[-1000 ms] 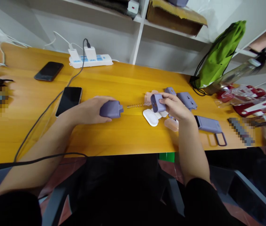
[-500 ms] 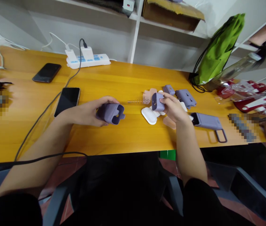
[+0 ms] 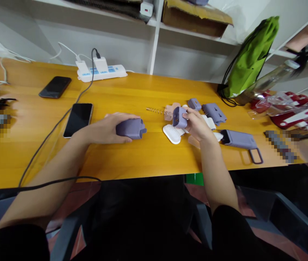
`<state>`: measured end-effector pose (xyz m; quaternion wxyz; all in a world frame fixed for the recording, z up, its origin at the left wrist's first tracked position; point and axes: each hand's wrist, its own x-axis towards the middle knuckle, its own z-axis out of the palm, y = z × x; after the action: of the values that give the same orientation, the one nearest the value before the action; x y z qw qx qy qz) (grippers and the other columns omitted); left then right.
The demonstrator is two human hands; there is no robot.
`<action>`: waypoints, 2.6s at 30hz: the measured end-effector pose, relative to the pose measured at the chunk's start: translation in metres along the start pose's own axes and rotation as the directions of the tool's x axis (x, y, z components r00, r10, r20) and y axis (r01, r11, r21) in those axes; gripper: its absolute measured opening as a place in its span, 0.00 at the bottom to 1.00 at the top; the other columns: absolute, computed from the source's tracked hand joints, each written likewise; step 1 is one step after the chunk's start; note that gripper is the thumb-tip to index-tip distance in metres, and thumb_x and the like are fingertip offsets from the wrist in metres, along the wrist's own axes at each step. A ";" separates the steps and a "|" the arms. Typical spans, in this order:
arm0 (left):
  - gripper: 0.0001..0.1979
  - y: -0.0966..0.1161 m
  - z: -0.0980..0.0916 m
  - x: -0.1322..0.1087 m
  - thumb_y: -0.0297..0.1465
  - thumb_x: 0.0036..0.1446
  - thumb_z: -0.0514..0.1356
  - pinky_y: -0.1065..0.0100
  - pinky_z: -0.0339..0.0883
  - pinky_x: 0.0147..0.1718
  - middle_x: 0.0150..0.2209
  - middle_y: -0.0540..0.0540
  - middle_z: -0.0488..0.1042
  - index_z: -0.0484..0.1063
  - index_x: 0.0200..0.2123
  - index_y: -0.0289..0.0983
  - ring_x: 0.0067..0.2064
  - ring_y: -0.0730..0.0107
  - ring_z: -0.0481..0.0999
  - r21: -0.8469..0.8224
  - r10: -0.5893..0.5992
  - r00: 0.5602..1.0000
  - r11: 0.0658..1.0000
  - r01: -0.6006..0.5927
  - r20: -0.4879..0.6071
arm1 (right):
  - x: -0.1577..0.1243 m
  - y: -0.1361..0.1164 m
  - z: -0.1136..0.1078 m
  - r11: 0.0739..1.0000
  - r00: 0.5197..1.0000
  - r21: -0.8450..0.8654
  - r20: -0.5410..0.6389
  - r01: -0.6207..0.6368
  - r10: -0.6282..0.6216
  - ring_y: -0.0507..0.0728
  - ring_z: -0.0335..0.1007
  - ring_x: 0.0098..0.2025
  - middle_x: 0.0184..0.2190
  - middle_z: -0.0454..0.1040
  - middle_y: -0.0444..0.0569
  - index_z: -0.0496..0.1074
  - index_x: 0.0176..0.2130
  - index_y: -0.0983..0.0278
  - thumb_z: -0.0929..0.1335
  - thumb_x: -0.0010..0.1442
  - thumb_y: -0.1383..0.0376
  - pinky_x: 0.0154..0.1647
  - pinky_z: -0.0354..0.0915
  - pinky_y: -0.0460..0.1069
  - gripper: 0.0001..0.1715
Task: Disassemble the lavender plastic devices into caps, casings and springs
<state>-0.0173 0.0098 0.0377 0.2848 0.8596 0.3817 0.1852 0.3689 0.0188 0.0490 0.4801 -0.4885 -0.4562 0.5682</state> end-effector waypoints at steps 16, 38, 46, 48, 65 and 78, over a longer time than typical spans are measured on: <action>0.31 0.091 0.029 0.050 0.42 0.71 0.71 0.42 0.72 0.65 0.65 0.34 0.83 0.74 0.73 0.40 0.65 0.36 0.82 0.400 0.133 0.970 0.916 -0.041 -0.204 | -0.010 0.003 0.015 0.994 0.982 -0.094 0.187 0.055 -0.037 0.65 0.77 0.68 0.72 0.77 0.49 0.83 0.57 0.52 0.79 0.58 0.58 0.64 0.82 0.62 0.26; 0.41 0.049 0.016 0.051 0.65 0.74 0.55 0.52 0.85 0.52 0.71 0.31 0.76 0.68 0.76 0.46 0.55 0.52 0.88 -0.685 -0.029 1.000 0.728 0.022 0.002 | -0.012 0.016 0.021 1.000 0.948 0.002 0.318 0.021 -0.021 0.66 0.82 0.63 0.60 0.86 0.52 0.83 0.60 0.53 0.81 0.61 0.45 0.67 0.78 0.64 0.32; 0.56 0.052 0.065 0.059 0.45 0.58 0.82 0.40 0.72 0.74 0.83 0.32 0.59 0.57 0.82 0.49 0.81 0.38 0.65 -0.336 0.175 0.937 0.900 -0.276 -0.301 | -0.012 0.012 0.045 0.995 0.927 0.034 0.362 0.089 -0.095 0.67 0.81 0.62 0.61 0.83 0.54 0.79 0.60 0.51 0.80 0.62 0.43 0.59 0.82 0.64 0.32; 0.52 0.059 0.073 0.062 0.38 0.58 0.81 0.40 0.71 0.75 0.79 0.31 0.66 0.61 0.79 0.45 0.80 0.40 0.68 -0.230 0.167 0.899 0.933 -0.277 -0.404 | -0.010 0.015 0.052 0.994 0.925 0.055 0.365 0.095 -0.108 0.67 0.82 0.59 0.58 0.83 0.54 0.77 0.60 0.51 0.80 0.60 0.43 0.55 0.83 0.63 0.34; 0.41 0.047 0.079 0.056 0.28 0.60 0.73 0.55 0.89 0.53 0.71 0.35 0.74 0.69 0.75 0.43 0.63 0.49 0.85 -0.265 0.146 0.860 0.914 -0.306 -0.489 | -0.021 -0.009 0.047 0.240 0.617 -0.591 0.595 0.770 -0.514 0.71 0.72 0.70 0.67 0.73 0.56 0.77 0.66 0.52 0.76 0.73 0.55 0.75 0.70 0.70 0.25; 0.43 0.044 0.077 0.050 0.29 0.61 0.75 0.59 0.91 0.47 0.73 0.35 0.72 0.69 0.76 0.45 0.54 0.58 0.89 -0.391 0.074 0.924 0.891 -0.231 -0.376 | -0.024 0.010 0.051 0.247 0.670 -0.659 0.525 0.710 -0.524 0.69 0.81 0.64 0.60 0.84 0.55 0.81 0.64 0.58 0.76 0.73 0.60 0.73 0.74 0.71 0.23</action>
<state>0.0803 -0.0032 0.0114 0.3782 0.7566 0.3063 0.4367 0.3187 -0.0092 0.0470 0.3250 -0.3728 -0.8645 0.0898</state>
